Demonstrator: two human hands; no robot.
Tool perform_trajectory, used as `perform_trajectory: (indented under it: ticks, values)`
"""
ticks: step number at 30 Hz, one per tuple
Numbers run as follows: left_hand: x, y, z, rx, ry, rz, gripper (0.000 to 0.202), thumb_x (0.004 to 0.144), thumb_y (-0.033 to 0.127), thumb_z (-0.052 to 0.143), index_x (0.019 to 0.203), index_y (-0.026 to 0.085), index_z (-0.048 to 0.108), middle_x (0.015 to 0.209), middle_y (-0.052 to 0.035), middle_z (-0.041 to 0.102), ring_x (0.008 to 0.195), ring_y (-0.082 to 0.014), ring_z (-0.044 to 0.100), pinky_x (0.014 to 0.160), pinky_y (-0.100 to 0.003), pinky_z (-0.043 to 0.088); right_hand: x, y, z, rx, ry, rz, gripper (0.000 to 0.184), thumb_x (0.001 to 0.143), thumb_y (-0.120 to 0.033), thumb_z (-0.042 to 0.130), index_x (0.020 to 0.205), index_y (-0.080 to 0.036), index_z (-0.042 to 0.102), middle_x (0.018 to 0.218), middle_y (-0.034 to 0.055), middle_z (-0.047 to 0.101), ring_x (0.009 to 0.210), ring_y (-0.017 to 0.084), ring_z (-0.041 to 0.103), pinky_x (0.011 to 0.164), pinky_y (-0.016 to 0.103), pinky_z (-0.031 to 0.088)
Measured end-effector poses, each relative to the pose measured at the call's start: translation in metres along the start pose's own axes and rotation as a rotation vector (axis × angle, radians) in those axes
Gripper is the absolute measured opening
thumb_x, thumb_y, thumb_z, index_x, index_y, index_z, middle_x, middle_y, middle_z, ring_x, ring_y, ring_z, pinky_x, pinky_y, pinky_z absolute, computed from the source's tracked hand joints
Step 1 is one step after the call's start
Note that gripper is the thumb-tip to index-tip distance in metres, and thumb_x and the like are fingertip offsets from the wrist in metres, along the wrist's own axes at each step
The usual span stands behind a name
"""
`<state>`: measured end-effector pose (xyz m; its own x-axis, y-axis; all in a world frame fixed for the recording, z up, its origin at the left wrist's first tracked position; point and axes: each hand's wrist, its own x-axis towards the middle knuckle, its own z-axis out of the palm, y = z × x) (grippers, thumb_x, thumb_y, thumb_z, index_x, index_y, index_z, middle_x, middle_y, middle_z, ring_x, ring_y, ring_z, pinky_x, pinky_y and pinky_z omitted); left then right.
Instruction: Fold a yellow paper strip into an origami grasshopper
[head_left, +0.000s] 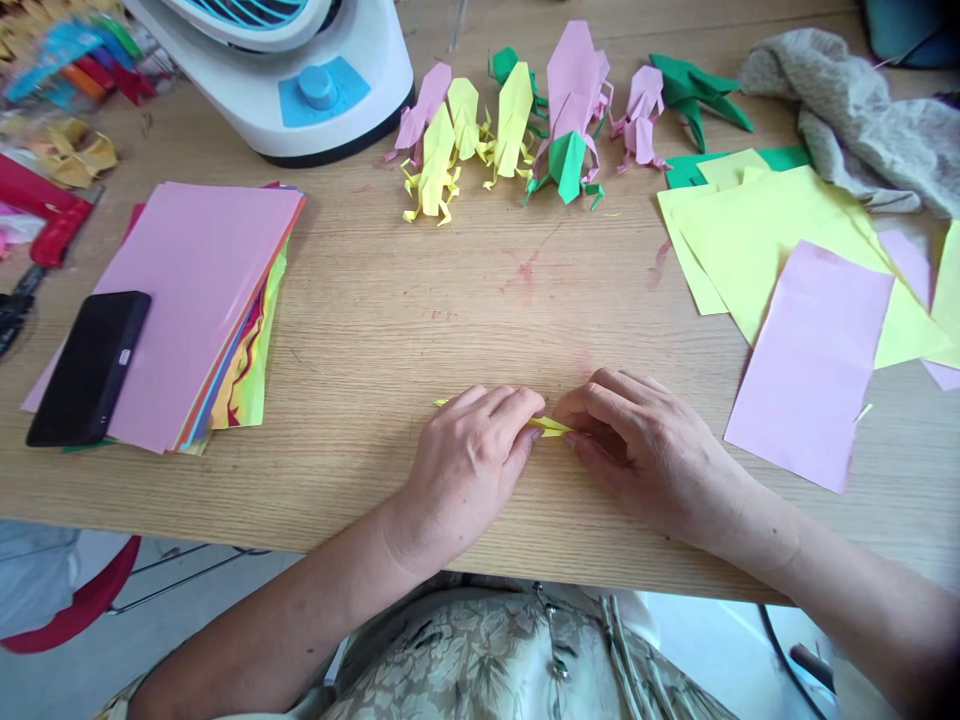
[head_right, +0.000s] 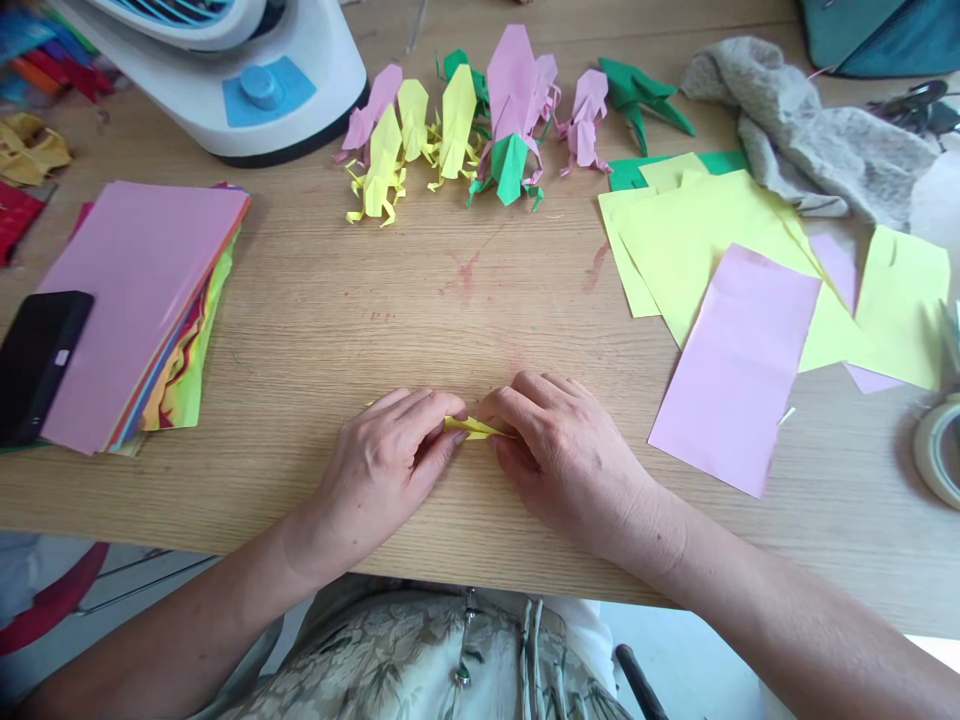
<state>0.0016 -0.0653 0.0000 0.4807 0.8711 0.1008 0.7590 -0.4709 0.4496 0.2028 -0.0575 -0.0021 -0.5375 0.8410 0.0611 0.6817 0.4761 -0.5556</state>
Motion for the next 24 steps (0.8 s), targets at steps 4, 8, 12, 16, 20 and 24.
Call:
perform_trajectory:
  ticks: [4,8,12,16,20,24]
  values:
    - [0.001,0.000,0.000,-0.005,-0.014,0.004,0.010,0.093,0.013,0.056,0.100,0.020,0.058,0.090,0.0011,0.065,0.084,-0.0173,0.057,0.075,-0.031,0.042,0.000,0.001,0.000,0.016,0.004,-0.019,0.018,0.087,-0.008,0.057,0.098,-0.021,0.064,0.084,0.0028,0.059,0.079,0.019,0.053,0.072,0.032,0.037]
    - [0.002,-0.002,0.000,-0.026,-0.035,0.013,0.009,0.095,0.015,0.054,0.101,0.021,0.058,0.093,0.0005,0.066,0.088,-0.0176,0.059,0.077,-0.031,0.043,-0.004,0.002,-0.002,0.085,0.028,-0.003,0.014,0.088,-0.007,0.057,0.091,-0.020,0.063,0.084,0.0026,0.059,0.077,0.017,0.055,0.069,0.029,0.038]
    - [0.002,-0.003,-0.001,-0.046,-0.047,0.027,0.010,0.095,0.016,0.055,0.102,0.022,0.058,0.095,-0.0003,0.067,0.090,-0.0183,0.060,0.077,-0.031,0.044,-0.008,-0.002,-0.004,0.066,0.032,0.030,0.011,0.090,-0.009,0.057,0.086,-0.019,0.061,0.085,0.0032,0.058,0.077,0.017,0.055,0.070,0.029,0.040]
    - [0.002,-0.005,-0.001,-0.049,-0.050,0.033,0.012,0.092,0.014,0.058,0.102,0.021,0.057,0.095,-0.0005,0.068,0.091,-0.0190,0.061,0.078,-0.032,0.045,-0.008,-0.008,-0.002,-0.005,0.025,0.063,0.012,0.090,-0.010,0.057,0.085,-0.020,0.061,0.086,0.0036,0.056,0.079,0.017,0.055,0.071,0.030,0.041]
    - [0.004,-0.005,-0.001,-0.046,-0.046,0.043,0.008,0.093,0.017,0.059,0.099,0.021,0.057,0.092,-0.0003,0.068,0.089,-0.0184,0.061,0.076,-0.030,0.044,-0.009,-0.012,0.000,-0.010,0.043,0.101,0.009,0.088,-0.012,0.059,0.085,-0.020,0.062,0.088,0.0041,0.055,0.080,0.018,0.055,0.072,0.031,0.042]
    - [0.005,-0.005,0.000,-0.033,-0.033,0.054,0.005,0.093,0.017,0.059,0.097,0.021,0.057,0.091,0.0003,0.067,0.086,-0.0176,0.060,0.075,-0.029,0.043,-0.013,-0.014,0.004,0.001,0.085,0.146,0.008,0.089,-0.013,0.059,0.084,-0.019,0.061,0.090,0.0046,0.054,0.082,0.018,0.054,0.076,0.033,0.042]
